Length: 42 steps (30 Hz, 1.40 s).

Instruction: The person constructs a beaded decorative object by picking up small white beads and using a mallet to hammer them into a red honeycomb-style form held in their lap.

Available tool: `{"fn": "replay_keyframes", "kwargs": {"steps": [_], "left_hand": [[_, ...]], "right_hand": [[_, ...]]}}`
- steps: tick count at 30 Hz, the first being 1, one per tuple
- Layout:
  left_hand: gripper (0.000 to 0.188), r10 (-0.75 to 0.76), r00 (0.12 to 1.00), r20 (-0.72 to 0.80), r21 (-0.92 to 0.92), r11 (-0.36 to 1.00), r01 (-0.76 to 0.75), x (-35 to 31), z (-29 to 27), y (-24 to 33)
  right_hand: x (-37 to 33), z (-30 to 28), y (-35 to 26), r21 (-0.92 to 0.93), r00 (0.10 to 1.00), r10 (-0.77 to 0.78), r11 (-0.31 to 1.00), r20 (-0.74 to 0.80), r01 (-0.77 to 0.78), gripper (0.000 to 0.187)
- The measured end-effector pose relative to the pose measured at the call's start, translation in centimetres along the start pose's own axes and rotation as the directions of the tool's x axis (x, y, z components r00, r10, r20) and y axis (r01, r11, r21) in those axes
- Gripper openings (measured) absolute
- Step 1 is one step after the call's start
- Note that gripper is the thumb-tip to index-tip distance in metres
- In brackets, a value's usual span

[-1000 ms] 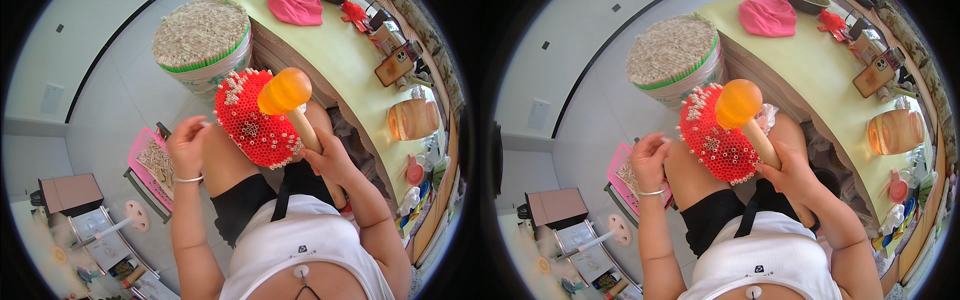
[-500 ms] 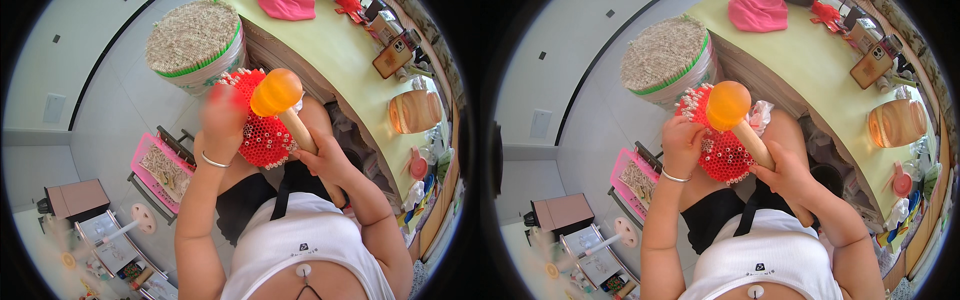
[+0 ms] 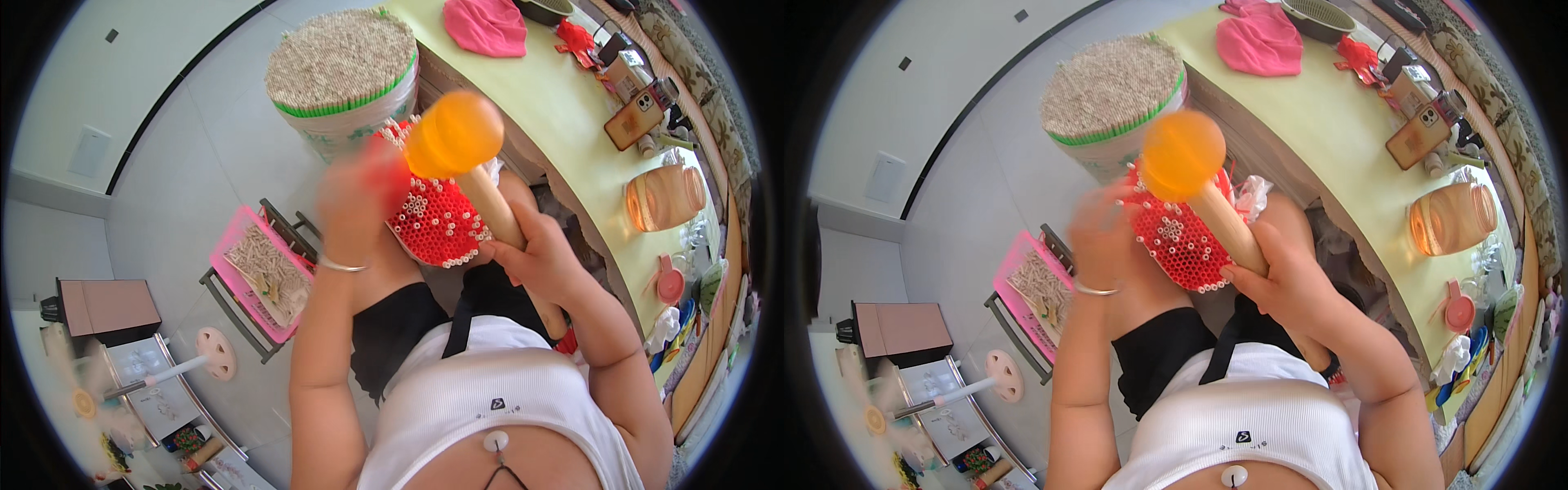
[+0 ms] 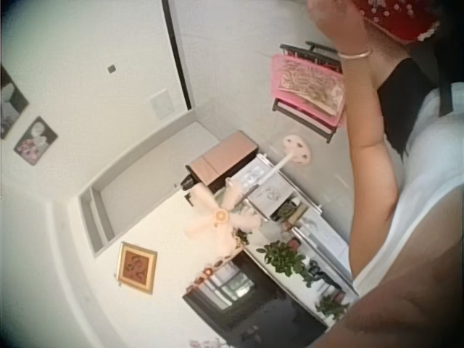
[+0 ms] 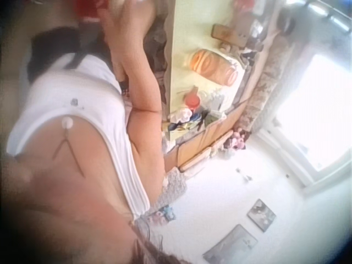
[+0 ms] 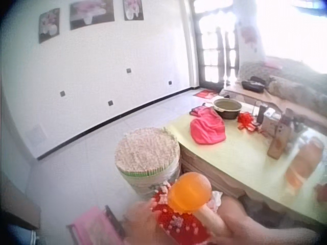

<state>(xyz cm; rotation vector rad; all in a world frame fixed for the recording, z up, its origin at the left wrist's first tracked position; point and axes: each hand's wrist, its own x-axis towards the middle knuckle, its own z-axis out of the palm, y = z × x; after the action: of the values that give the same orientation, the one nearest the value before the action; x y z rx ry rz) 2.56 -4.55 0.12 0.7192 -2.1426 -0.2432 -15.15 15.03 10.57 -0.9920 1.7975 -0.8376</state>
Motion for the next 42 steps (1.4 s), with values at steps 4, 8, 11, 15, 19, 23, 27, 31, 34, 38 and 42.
{"fn": "replay_keyframes", "kwargs": {"steps": [4, 8, 11, 15, 19, 23, 27, 31, 34, 38, 42], "left_hand": [[0.015, -0.638, 0.738, -0.22, -0.069, 0.764, 0.641, -8.1, -3.7, -11.7], [0.038, -0.926, 0.347, 0.147, 0.668, 0.352, 0.656, -21.9, -7.4, -22.6], [0.042, -0.908, 0.233, 0.349, 0.627, 0.411, 0.662, -25.6, -6.2, -21.3], [0.046, -0.903, 0.185, 0.387, 0.639, 0.408, 0.653, -27.4, -5.2, -21.0], [0.047, -0.903, 0.249, 0.351, 0.575, 0.417, 0.704, -26.8, -4.2, -19.7], [0.04, -0.884, 0.266, 0.384, 0.534, 0.448, 0.718, -26.7, -3.2, -20.4], [0.031, -0.865, 0.181, 0.468, 0.549, 0.445, 0.708, -27.0, -1.3, -21.6], [0.024, -0.953, 0.087, 0.289, 0.245, 0.161, 0.956, -32.2, -5.3, -26.6], [0.018, -0.924, -0.148, 0.353, -0.459, -0.309, 0.833, -31.0, -6.2, -24.9], [0.012, -0.891, -0.124, 0.438, -0.889, -0.449, 0.086, -29.0, -9.6, -20.7], [0.014, -0.922, -0.174, 0.346, -0.923, -0.301, -0.241, -27.3, -9.7, -17.8]], "right_hand": [[0.9, 1.0, 2.3, -0.324, 0.903, -0.417, 0.873, -0.105, 0.365, 0.032], [3.7, 0.8, 3.9, -0.516, 0.917, -0.389, 0.805, -0.088, 0.292, 0.031], [2.8, 0.2, 1.9, -0.176, 0.995, 0.006, 0.984, -0.099, -0.023, 0.029], [1.7, 0.4, 1.4, -0.024, 0.99, 0.124, 0.992, -0.068, -0.126, 0.021], [1.0, 0.8, 2.6, -0.007, 0.983, 0.173, 0.985, -0.069, -0.174, 0.02], [1.1, 1.4, 3.4, 0.038, 0.992, 0.121, 0.992, -0.037, -0.12, 0.02], [0.8, 1.5, 4.5, 0.071, 0.989, 0.138, 0.988, -0.045, -0.135, 0.022], [0.3, 1.3, 3.8, 0.157, 0.996, 0.088, 0.984, 0.018, -0.09, 0.024], [0.2, 0.5, 5.5, 0.198, 0.997, 0.077, 0.977, -0.005, -0.074, 0.024], [0.6, 0.1, 6.2, 0.197, 0.999, 0.037, 0.979, 0.028, -0.042, 0.024], [0.3, -0.5, 5.9, 0.26, 0.998, 0.031, 0.965, 0.051, -0.043, 0.025]]}}
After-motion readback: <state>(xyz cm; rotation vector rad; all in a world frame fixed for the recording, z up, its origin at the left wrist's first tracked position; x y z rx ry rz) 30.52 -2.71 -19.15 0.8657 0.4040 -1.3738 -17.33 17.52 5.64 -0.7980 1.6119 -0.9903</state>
